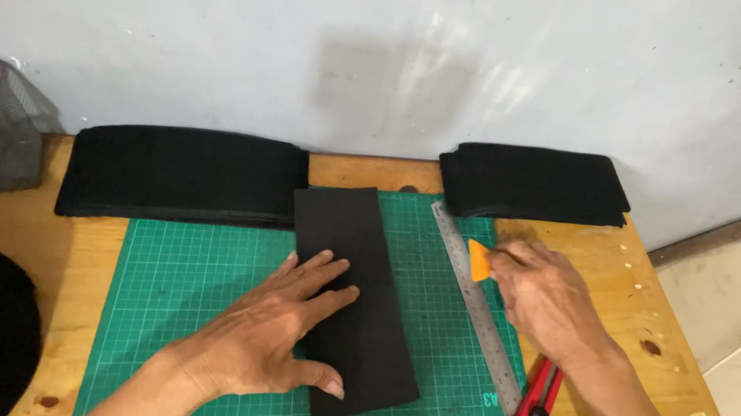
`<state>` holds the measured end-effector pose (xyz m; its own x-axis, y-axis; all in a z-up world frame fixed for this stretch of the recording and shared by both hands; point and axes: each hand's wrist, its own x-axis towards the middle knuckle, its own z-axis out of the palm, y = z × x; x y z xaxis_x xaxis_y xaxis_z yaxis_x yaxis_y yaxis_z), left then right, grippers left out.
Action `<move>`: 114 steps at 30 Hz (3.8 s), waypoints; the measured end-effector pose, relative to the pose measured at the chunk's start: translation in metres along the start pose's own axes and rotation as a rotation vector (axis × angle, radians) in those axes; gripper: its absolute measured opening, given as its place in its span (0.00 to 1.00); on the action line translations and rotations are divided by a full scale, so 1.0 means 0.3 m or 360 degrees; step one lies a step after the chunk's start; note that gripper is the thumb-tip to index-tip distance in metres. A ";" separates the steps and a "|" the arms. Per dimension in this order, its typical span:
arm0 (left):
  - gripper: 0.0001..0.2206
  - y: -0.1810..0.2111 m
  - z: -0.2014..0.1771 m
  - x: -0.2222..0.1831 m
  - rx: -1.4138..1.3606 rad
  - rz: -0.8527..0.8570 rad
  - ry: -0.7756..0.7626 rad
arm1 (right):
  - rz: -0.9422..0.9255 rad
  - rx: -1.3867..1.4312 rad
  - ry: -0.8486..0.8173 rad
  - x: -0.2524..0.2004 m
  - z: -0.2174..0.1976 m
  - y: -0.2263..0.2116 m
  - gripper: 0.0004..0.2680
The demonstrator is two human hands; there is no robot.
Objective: Measuring a black strip of material with a metal ruler and cutting it with a utility knife on a green cutting mat.
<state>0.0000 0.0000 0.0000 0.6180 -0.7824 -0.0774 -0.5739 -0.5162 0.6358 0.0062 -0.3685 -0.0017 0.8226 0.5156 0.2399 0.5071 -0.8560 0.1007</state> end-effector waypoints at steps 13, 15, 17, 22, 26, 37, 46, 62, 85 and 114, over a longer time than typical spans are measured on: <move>0.46 0.004 -0.006 0.003 0.0013 -0.0026 -0.0025 | 0.0930 0.0237 -0.0365 -0.104 -0.076 -0.121 0.09; 0.46 0.000 -0.005 0.003 0.0032 0.0015 0.0002 | 0.1045 0.0276 -0.0487 -0.079 -0.057 -0.184 0.17; 0.46 0.004 -0.009 0.001 0.0031 0.0007 0.0002 | 0.1071 0.0345 -0.0461 -0.052 -0.061 -0.212 0.13; 0.46 0.005 -0.010 -0.006 0.0050 0.0047 0.0034 | 0.1380 0.0518 -0.0688 0.044 -0.128 -0.257 0.19; 0.46 0.009 -0.012 -0.005 0.0030 0.0051 0.0024 | 0.1328 0.0703 -0.0651 0.068 -0.122 -0.284 0.16; 0.46 0.007 -0.008 -0.006 0.0028 0.0057 0.0037 | 0.0498 0.0029 0.0211 0.054 -0.021 -0.330 0.05; 0.47 -0.005 0.034 -0.007 0.0411 0.0225 0.0326 | -0.0326 0.0125 0.0398 0.104 -0.064 -0.446 0.02; 0.38 -0.020 0.032 0.005 0.0363 0.0264 0.0145 | 0.1441 -0.0160 -0.0944 -0.244 -0.166 -0.301 0.22; 0.23 0.028 0.026 0.009 0.0412 0.0130 0.0187 | 0.1177 0.0342 -0.0048 -0.387 -0.134 -0.197 0.09; 0.38 0.062 0.033 -0.010 0.0256 0.0105 0.0166 | 0.1133 0.1079 -0.0620 -0.013 -0.149 -0.319 0.05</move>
<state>-0.0178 -0.0108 0.0045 0.6236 -0.7804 0.0459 -0.6883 -0.5203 0.5056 -0.0569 -0.2904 0.0309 0.9516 -0.0168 -0.3070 -0.1857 -0.8272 -0.5303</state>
